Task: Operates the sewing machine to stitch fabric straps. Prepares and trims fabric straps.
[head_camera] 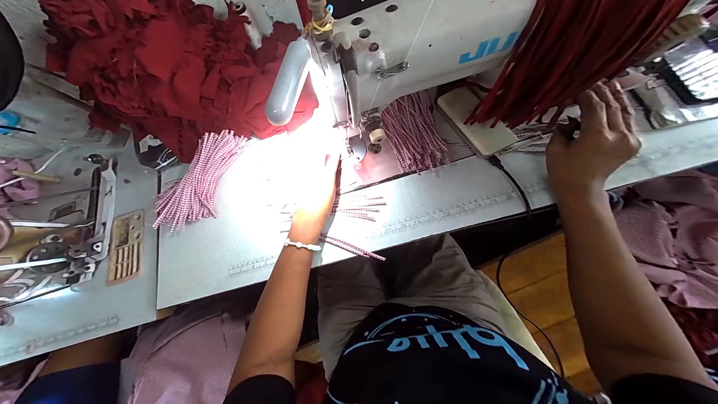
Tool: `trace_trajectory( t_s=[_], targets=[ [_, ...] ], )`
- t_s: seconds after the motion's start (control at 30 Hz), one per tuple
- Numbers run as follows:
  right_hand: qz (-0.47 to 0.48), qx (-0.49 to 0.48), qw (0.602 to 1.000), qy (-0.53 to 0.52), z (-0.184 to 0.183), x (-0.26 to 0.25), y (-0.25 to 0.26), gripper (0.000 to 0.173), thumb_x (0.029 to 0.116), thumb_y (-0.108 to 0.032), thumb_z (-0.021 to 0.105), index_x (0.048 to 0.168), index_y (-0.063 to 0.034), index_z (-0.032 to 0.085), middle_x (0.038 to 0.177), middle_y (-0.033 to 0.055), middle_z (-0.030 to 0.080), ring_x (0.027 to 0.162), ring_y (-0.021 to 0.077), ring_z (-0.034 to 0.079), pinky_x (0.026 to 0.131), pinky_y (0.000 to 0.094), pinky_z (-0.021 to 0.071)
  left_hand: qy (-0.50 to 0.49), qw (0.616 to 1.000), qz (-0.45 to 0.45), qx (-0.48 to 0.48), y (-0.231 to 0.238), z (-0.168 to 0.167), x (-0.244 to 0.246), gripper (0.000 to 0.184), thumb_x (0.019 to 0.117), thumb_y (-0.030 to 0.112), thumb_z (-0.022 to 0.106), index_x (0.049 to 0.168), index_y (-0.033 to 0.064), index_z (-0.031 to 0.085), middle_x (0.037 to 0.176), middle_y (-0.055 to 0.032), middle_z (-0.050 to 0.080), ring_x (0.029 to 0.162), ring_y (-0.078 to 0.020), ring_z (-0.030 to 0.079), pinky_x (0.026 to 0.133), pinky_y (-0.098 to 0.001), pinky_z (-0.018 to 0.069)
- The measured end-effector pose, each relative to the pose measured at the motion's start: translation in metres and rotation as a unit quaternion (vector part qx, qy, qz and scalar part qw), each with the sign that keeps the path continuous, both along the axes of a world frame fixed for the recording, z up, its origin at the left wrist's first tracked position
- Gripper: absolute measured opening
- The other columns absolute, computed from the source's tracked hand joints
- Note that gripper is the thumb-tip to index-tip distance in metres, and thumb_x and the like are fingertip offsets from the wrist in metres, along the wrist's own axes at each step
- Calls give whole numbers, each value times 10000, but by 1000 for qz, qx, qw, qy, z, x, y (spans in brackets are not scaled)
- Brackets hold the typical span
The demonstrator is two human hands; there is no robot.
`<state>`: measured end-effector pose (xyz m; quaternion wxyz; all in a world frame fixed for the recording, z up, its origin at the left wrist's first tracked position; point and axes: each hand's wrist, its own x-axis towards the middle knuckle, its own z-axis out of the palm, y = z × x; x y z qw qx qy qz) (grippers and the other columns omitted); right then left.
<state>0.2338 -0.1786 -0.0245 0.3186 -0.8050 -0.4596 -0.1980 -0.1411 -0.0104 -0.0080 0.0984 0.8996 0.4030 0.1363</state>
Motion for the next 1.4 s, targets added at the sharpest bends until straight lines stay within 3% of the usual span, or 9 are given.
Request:
trace_trajectory(
  t_s=[0.1, 0.27, 0.43, 0.57, 0.63, 0.7, 0.9, 1.1, 1.4],
  targets=[
    [6, -1, 1000, 10, 0, 3, 2, 445, 993, -46, 516, 1435, -12, 557, 1520, 221, 521, 1475, 412, 415, 1212, 548, 328, 18, 1000, -5, 12, 2, 1, 4, 440, 999, -24, 520, 1428, 48, 589, 1449, -204, 561, 1255, -415, 590, 1010, -571, 481],
    [6, 6, 1000, 3, -2, 4, 2, 443, 988, -45, 527, 1428, -11, 563, 1513, 217, 530, 1470, 410, 425, 1211, 544, 334, 14, 999, -31, -37, -1, 1, 10, 478, 983, -66, 533, 1446, 52, 569, 1493, -186, 530, 1241, -382, 614, 985, -535, 517],
    [4, -5, 1000, 9, 2, -1, -1, 467, 984, -49, 523, 1449, -14, 538, 1541, 217, 497, 1483, 419, 398, 1208, 550, 332, -23, 998, -65, 13, 5, -3, 4, 361, 992, -54, 525, 1326, 25, 638, 1278, -187, 666, 1082, -341, 693, 907, -487, 554],
    [0, -5, 1000, 11, 2, -2, -2, 468, 982, -40, 523, 1449, -16, 541, 1537, 220, 500, 1480, 419, 403, 1204, 559, 337, -55, 994, -63, 70, 18, -70, -24, 287, 958, 8, 613, 1227, 77, 685, 1138, -171, 701, 940, -330, 703, 762, -500, 579],
    [1, -3, 1000, 5, -1, 2, 1, 455, 991, -51, 523, 1444, -14, 546, 1528, 217, 513, 1477, 411, 414, 1214, 536, 333, -13, 999, -42, -15, 6, -25, -14, 322, 1008, 23, 566, 1311, 92, 651, 1288, -152, 672, 1076, -340, 692, 872, -524, 560],
    [-1, -1, 1000, 6, -1, 3, 2, 452, 989, -49, 526, 1439, -10, 549, 1525, 217, 517, 1478, 406, 414, 1220, 527, 326, 4, 998, -10, -70, -6, 10, -5, 335, 1035, 43, 547, 1352, 116, 628, 1320, -156, 657, 1103, -373, 677, 881, -565, 539],
    [-5, -6, 1000, 4, 1, -2, -1, 462, 995, -57, 513, 1455, -21, 534, 1544, 202, 499, 1478, 403, 412, 1202, 543, 343, -27, 994, -88, 64, 11, -3, -2, 321, 1006, 11, 558, 1312, 65, 639, 1261, -173, 671, 1111, -332, 678, 918, -501, 542],
    [-9, -22, 1000, 19, 3, -3, -1, 464, 1000, -67, 506, 1461, -22, 528, 1554, 216, 481, 1487, 418, 391, 1197, 577, 335, -6, 998, -58, 6, -4, 9, -3, 424, 1011, -15, 529, 1423, 68, 593, 1461, -141, 579, 1197, -346, 653, 956, -514, 536],
    [-3, -11, 1000, 12, -1, 3, 3, 451, 997, -58, 515, 1444, -7, 542, 1531, 224, 507, 1483, 410, 405, 1219, 541, 318, 17, 997, -70, 11, 8, -6, 5, 438, 998, -31, 518, 1426, 31, 592, 1477, -126, 583, 1217, -329, 660, 982, -495, 533]
  ],
)
